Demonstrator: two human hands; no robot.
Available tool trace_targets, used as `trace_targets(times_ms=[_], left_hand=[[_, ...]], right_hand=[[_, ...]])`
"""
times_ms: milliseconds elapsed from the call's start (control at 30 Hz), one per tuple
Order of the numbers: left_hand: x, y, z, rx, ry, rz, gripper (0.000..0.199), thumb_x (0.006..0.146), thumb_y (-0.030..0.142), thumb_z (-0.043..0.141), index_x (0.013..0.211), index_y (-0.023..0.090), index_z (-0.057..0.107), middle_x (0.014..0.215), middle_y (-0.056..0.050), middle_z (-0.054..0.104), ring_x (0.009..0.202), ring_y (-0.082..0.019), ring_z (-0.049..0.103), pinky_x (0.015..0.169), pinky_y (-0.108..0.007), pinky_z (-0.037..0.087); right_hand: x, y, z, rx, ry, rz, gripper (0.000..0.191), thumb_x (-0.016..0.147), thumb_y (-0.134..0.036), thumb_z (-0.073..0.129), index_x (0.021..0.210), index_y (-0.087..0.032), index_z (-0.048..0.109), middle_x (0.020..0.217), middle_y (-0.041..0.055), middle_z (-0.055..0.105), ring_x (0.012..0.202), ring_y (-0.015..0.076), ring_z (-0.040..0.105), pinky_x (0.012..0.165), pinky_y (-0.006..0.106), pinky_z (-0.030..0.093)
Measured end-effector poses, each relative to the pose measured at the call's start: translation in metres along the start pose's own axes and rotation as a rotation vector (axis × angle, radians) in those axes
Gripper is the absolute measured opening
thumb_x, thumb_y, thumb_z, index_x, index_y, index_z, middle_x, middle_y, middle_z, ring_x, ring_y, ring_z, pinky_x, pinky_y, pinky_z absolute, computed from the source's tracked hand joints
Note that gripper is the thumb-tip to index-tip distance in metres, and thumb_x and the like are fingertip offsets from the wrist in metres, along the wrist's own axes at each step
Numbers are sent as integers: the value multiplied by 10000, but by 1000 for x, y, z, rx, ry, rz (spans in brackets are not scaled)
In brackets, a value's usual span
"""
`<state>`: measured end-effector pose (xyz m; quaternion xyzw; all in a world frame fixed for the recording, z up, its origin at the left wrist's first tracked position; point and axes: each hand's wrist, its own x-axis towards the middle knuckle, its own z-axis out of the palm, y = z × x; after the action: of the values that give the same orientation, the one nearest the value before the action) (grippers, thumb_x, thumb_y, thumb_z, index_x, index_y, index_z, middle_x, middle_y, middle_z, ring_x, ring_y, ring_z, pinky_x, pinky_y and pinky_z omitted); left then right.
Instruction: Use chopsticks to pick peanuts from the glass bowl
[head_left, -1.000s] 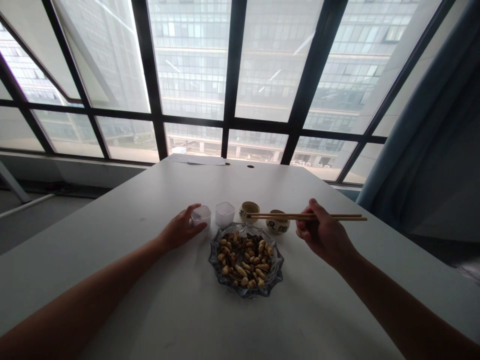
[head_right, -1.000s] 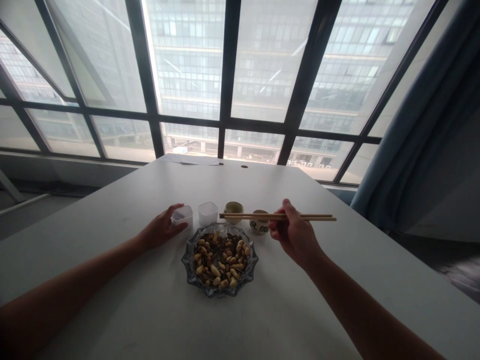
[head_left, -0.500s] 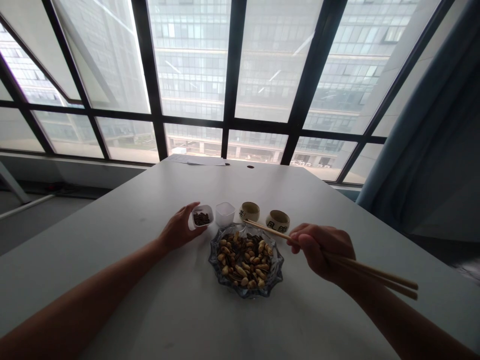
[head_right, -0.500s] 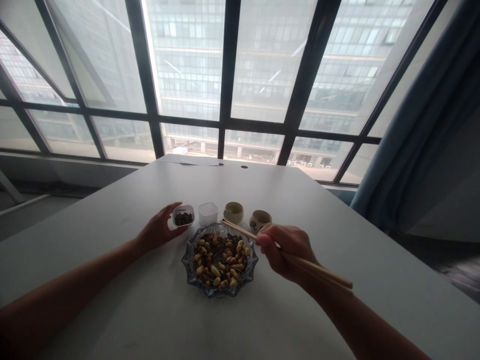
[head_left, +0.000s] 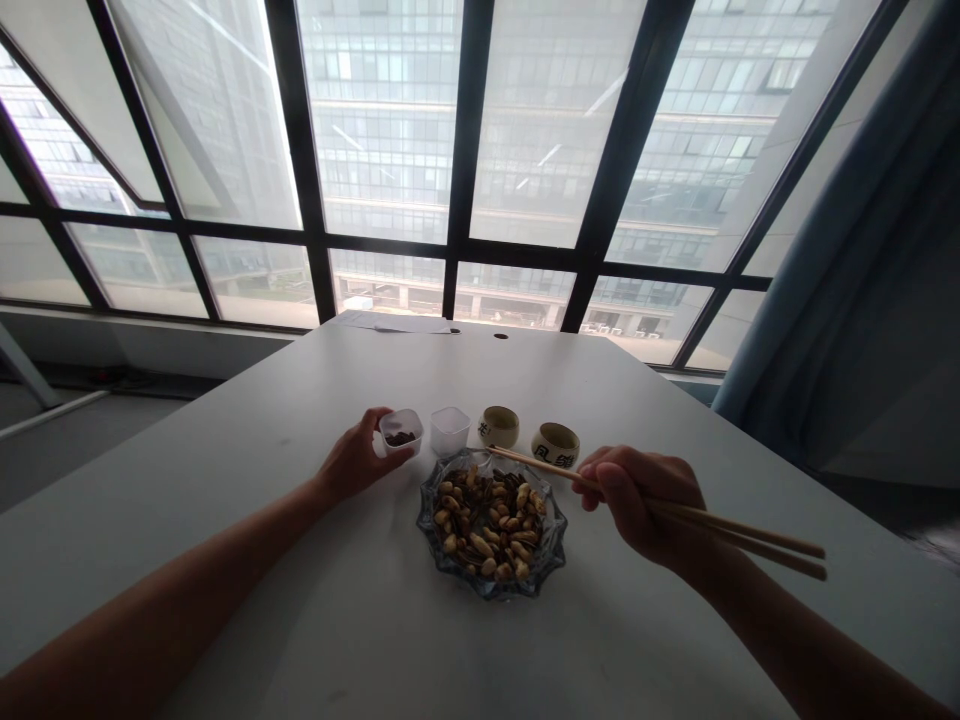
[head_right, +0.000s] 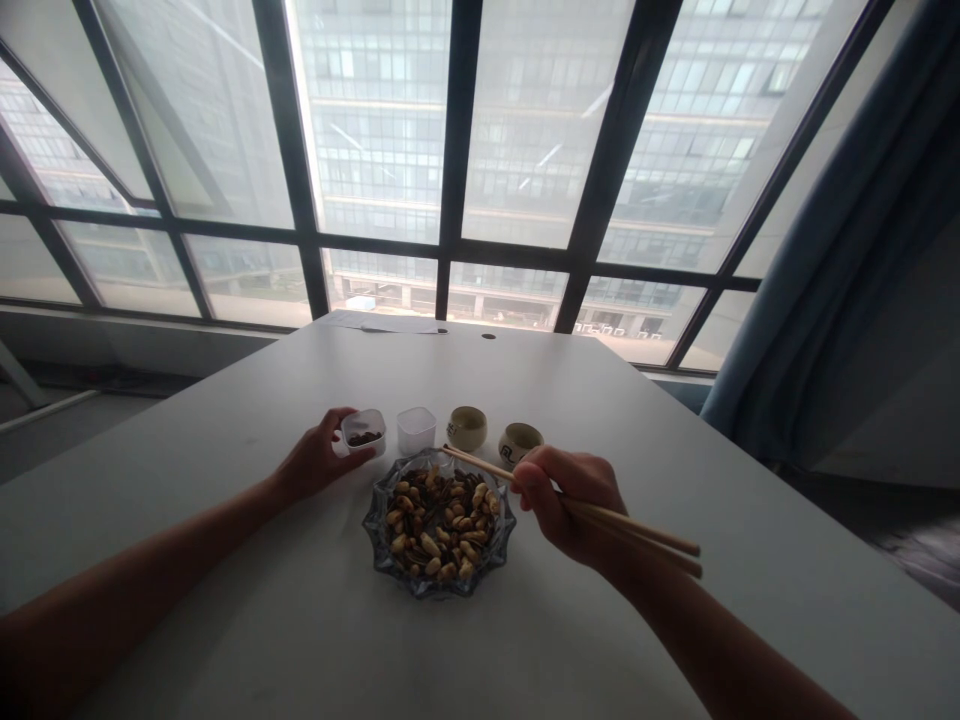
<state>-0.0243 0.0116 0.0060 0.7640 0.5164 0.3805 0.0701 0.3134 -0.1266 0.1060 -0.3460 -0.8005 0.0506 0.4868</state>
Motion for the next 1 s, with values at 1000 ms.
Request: trace_targets(times_ms=[1000], left_hand=[[57,99,15,248,-366,80,767,772,431,682,1432,177,385,1236,-153,671,1118,-347,635,991,-498,429]], right_hand=[[6,6,-8,202,51,155,401,959,-455,550,683,-174,623,528,37,661,399,132,611,385,223,474]])
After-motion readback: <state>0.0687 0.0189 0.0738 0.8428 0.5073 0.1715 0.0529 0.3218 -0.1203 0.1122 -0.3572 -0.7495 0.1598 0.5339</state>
